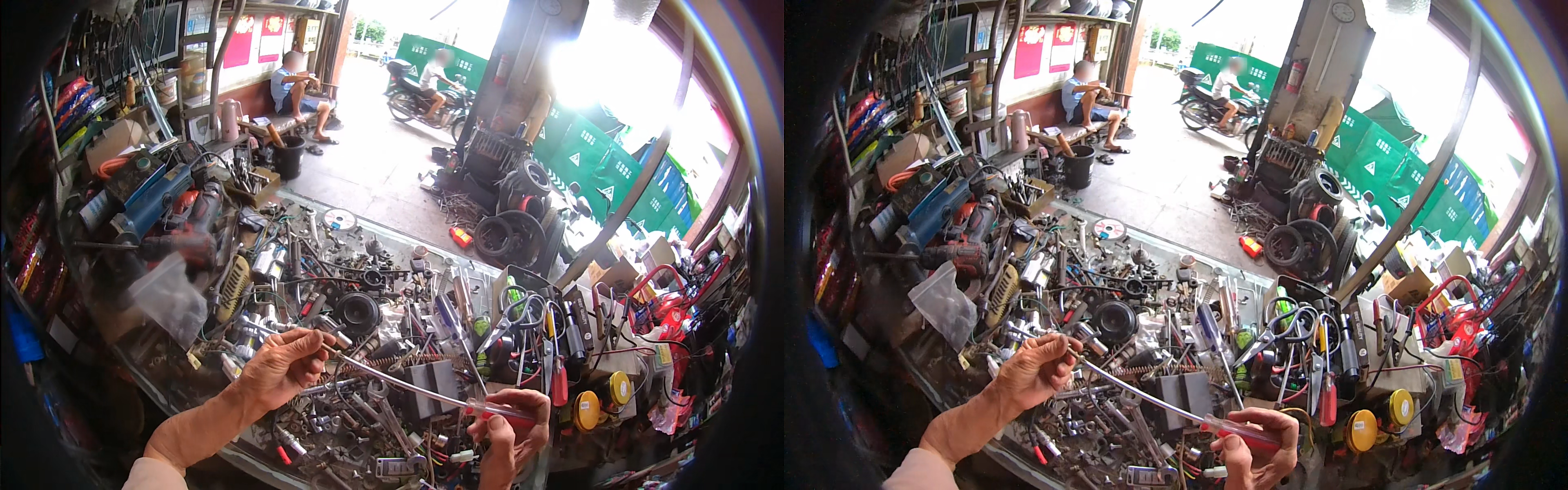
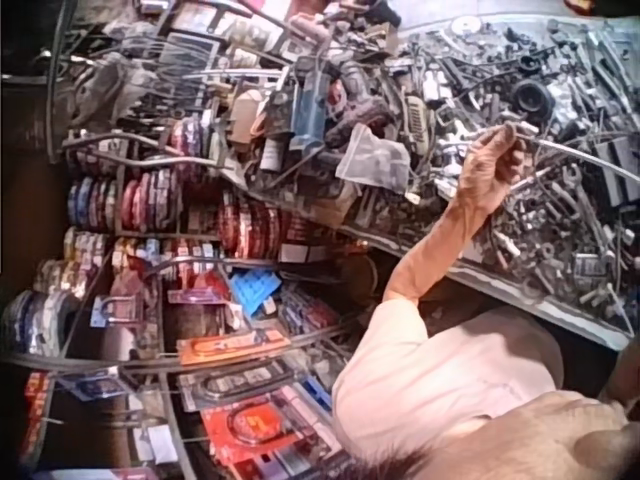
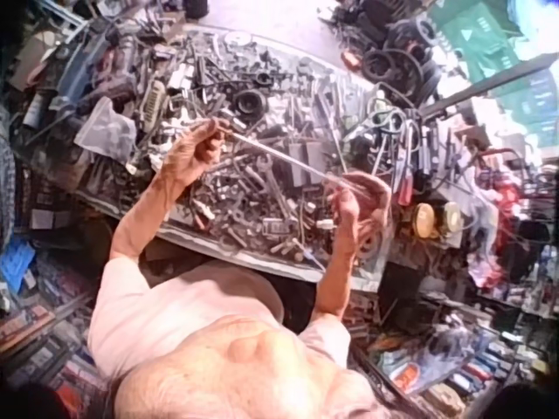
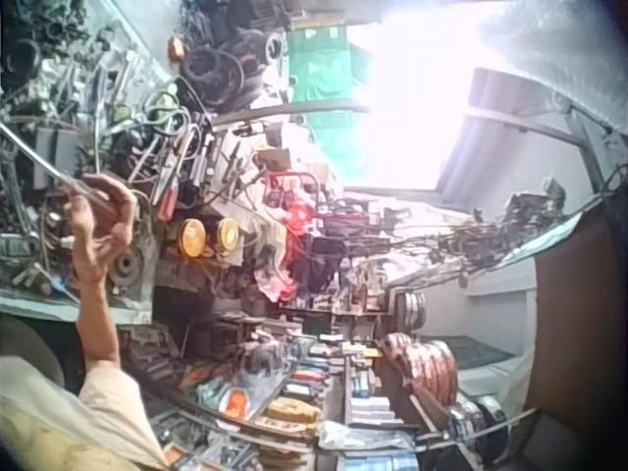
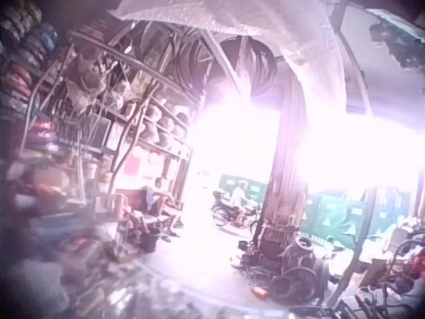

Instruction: The person uses a screwdriver to manipulate a small metal component held in their left hand. They repeatedly insert the tool into the object, twist it, and inspect the result. The person also briefly handles a socket wrench and a small yellow container before returning to the screwdriver work.

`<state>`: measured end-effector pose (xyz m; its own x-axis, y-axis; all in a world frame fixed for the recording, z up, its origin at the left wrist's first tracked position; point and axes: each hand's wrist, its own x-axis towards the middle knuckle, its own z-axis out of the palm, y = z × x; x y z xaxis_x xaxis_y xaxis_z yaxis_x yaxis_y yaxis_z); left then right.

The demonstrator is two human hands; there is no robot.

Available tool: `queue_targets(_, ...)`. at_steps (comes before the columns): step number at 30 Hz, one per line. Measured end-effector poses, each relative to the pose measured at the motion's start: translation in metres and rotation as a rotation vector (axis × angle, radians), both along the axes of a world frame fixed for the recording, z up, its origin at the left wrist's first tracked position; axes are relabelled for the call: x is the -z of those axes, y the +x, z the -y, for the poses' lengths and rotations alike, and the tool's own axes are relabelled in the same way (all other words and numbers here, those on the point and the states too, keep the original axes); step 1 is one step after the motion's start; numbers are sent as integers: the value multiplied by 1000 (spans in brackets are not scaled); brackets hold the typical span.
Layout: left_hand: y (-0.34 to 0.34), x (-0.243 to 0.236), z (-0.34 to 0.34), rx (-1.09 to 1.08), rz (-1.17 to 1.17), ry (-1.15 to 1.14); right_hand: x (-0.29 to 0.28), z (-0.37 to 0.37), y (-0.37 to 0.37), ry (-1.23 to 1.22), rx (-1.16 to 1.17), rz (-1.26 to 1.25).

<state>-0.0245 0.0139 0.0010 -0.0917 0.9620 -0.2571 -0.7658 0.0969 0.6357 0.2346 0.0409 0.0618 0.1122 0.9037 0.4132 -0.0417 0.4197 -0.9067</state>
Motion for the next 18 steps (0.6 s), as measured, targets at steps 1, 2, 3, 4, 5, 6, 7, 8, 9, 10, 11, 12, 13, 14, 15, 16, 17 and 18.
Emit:
queue_targets(1, 0, -1, -1, 7, 2, 6, 0, 0, 1, 41, 10, 9)
queue_targets(2, 1, -3, 1, 6, 8, 7, 3, 2, 3, -22, 59, 51)
queue_targets(3, 1, -3, 0, 9, 6, 10, 5, 3, 5, -84, 109, 94)
queue_targets(4, -2, -1, 5, 3, 5, 10, 15, -2, 4, -67, 102, 86)
queue_targets(5, -4, -1, 10, -5, 4, 10, 25, -7, 3, -51, 94, 77)
queue_targets(6, -3, 1, 7, 1, -7, 12, 27, -8, 6, -57, 124, 78)
queue_targets(7, -2, 0, 5, 14, 20, 18, 30, -8, 8, -63, 152, 79)
queue_targets(8, -1, 0, 3, 30, 24, 37, 29, -8, 6, -25, 194, 58)
queue_targets(9, -1, 1, 2, 44, 27, 56, 31, -8, 8, -25, 209, 42)
queue_targets(10, -2, 2, 3, 47, 45, 70, 32, -9, 10, -11, 170, 40)
queue_targets(11, -2, 3, 2, 54, 50, 76, 31, -9, 12, 13, 138, 41)
queue_targets(12, -2, 3, 2, 56, 59, 82, 29, -9, 7, 69, 100, 34)
queue_targets(13, -3, 4, 2, 58, 69, 87, 25, -9, -1, 125, 62, 27)
queue_targets(14, -4, 4, 2, 56, 78, 85, 23, -10, -6, 183, 21, 17)
queue_targets(15, -5, 4, 2, 54, 87, 83, 24, -10, -5, 139, 65, 35)
queue_targets(16, -5, 4, 2, 53, 97, 80, 26, -9, -2, 96, 110, 54)
queue_targets(17, -5, 4, 3, 50, 84, 79, 29, -8, 2, 56, 155, 70)
queue_targets(18, -4, 4, 3, 48, 71, 78, 34, -7, 9, -1, 204, 100)
